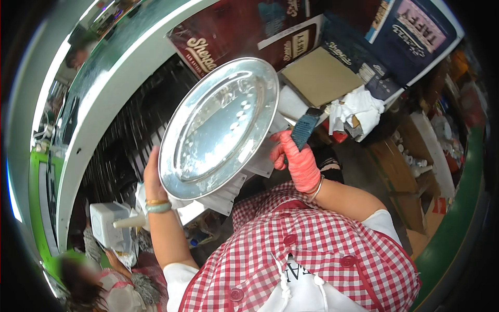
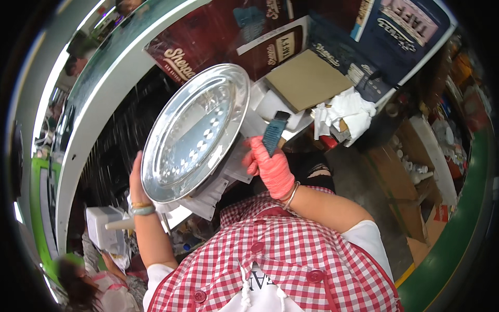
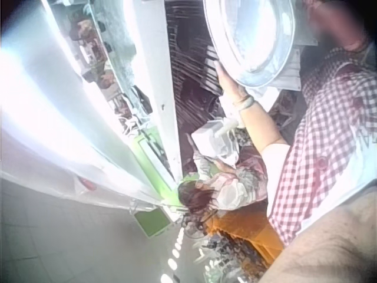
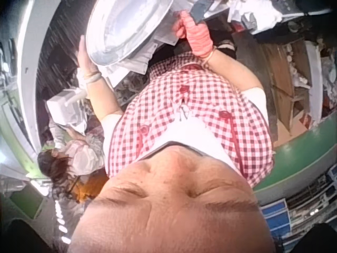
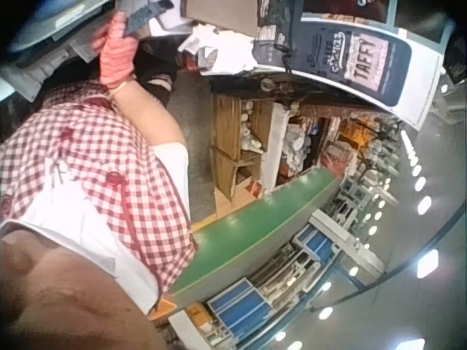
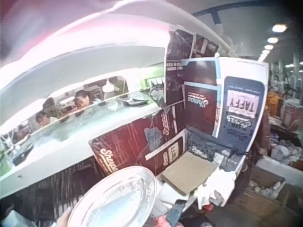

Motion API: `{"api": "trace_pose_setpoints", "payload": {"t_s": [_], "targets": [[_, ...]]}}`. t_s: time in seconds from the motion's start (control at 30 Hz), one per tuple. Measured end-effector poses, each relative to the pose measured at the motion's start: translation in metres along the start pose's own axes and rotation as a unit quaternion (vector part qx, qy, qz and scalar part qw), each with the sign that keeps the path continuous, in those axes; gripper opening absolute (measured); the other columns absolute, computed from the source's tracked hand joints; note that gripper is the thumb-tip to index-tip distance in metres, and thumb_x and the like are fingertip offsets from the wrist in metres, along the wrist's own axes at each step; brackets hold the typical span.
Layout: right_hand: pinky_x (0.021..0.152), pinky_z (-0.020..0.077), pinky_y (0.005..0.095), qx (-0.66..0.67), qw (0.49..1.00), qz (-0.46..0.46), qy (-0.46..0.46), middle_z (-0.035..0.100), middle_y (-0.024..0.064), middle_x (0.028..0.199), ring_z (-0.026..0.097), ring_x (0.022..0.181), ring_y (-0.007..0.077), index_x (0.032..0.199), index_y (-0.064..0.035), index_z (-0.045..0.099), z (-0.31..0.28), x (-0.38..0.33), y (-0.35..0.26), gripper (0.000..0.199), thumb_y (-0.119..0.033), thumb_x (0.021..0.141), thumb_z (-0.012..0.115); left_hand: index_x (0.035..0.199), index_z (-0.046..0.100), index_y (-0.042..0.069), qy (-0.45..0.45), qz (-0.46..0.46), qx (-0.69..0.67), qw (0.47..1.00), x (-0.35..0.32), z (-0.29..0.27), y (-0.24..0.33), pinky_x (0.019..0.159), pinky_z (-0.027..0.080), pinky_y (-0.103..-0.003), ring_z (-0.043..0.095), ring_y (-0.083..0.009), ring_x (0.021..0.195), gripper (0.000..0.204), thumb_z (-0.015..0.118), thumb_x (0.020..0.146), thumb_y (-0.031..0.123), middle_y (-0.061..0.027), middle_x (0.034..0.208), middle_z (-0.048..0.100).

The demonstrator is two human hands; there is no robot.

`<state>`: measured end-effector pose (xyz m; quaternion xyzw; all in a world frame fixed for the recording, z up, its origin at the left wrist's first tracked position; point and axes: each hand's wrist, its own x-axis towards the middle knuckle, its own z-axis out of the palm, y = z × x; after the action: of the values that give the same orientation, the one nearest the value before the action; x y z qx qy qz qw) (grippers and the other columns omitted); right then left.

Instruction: The person scrubs the sole of a black slip-on shoe using a small blue brush and a dark liquid from a plastic container. They repeatedly dip the brush into the liquid and scrub the shoe's bottom surface. The person also moves a metal tray and a plastic container on the counter to clear space.

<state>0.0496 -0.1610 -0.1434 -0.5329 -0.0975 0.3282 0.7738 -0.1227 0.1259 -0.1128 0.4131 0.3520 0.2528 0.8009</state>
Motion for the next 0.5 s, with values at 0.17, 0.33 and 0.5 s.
{"api": "trace_pose_setpoints", "payload": {"t_s": [0.17,0.33,0.5], "targets": [[0.052,0.0418,0.0205,0.007,0.999,-0.037,-0.021,0.058,0.0045,0.067,0.051,0.054,0.0071,0.1,-0.0036,0.058,0.006,-0.004,-0.018,0.035,-0.036,0.095,0.048,0.104,0.058,-0.003,-0.145,0.063,0.222,0.962,-0.016,-0.017,0.02,0.074,0.048,-0.024,0.061,-0.0131,0.081,0.029,0.055,0.09,0.023,-0.0077,0.094,0.065],[0.053,0.0424,0.0215,0.051,0.997,-0.065,-0.012,0.058,0.0052,0.067,0.051,0.053,0.0086,0.1,-0.0027,0.058,-0.007,-0.006,-0.003,0.033,-0.035,0.094,0.05,0.112,0.054,-0.005,-0.104,0.064,0.155,0.98,-0.038,0.017,0.019,0.079,0.049,-0.028,0.062,-0.0165,0.084,0.033,0.055,0.085,0.015,-0.0109,0.1,0.064],[0.054,0.0433,0.0209,0.048,0.983,-0.156,0.086,0.06,0.0045,0.07,0.053,0.057,0.0087,0.1,-0.0026,0.057,-0.046,-0.025,0.002,0.033,-0.034,0.094,0.05,0.116,0.05,-0.007,-0.118,0.054,0.102,0.986,-0.081,0.087,0.001,0.084,0.047,-0.029,0.061,-0.0199,0.094,0.039,0.053,0.085,0.017,-0.0147,0.107,0.061]]}}
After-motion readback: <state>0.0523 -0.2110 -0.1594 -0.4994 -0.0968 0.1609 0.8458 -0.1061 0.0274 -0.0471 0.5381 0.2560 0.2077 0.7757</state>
